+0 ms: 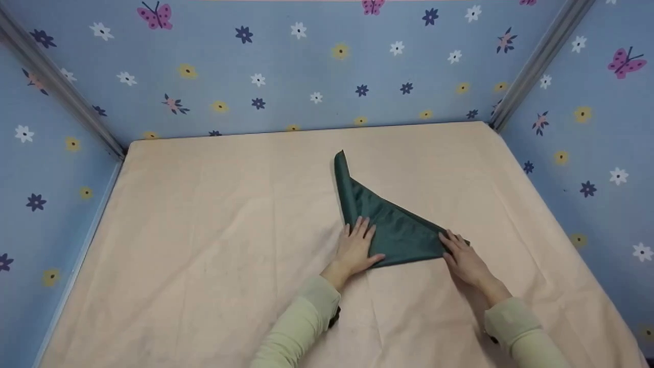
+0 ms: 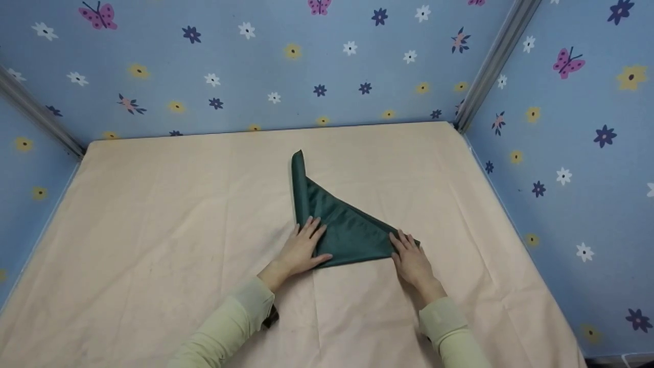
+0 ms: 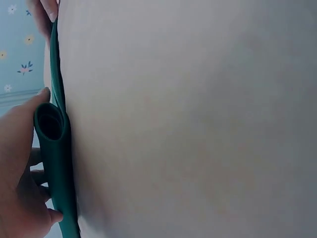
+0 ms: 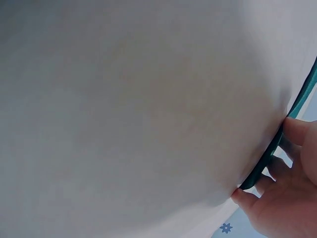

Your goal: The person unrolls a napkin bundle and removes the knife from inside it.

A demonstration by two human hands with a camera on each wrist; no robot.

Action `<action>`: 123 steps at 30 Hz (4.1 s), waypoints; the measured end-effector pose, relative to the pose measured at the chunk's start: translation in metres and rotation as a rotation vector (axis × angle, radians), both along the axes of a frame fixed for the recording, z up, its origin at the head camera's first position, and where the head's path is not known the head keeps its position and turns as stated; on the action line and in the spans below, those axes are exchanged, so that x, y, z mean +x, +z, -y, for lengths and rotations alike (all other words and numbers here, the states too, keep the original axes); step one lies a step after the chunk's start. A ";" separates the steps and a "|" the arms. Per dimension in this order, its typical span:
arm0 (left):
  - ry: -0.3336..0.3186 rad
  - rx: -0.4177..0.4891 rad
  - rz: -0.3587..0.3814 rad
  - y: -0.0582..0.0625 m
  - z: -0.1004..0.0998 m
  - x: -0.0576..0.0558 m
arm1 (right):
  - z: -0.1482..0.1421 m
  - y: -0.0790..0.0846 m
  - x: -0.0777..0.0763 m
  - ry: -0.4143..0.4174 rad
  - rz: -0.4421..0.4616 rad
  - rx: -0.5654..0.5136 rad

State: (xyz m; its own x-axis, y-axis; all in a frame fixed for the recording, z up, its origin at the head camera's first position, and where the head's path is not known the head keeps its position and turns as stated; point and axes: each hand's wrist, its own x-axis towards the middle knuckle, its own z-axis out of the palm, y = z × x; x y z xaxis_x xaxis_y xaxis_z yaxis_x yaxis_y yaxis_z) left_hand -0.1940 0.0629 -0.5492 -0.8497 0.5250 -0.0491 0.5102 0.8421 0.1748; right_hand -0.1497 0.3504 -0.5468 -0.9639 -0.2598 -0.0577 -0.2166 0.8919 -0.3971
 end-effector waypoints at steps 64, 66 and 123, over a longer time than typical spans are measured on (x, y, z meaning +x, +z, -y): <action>-0.070 0.164 0.061 0.013 0.069 0.004 | 0.002 0.003 0.000 0.007 0.000 0.012; -0.074 0.171 0.059 0.014 0.071 0.004 | 0.002 0.003 -0.001 0.006 0.001 0.013; -0.068 0.025 -0.004 0.007 0.051 0.002 | 0.014 0.006 -0.011 0.052 0.014 0.023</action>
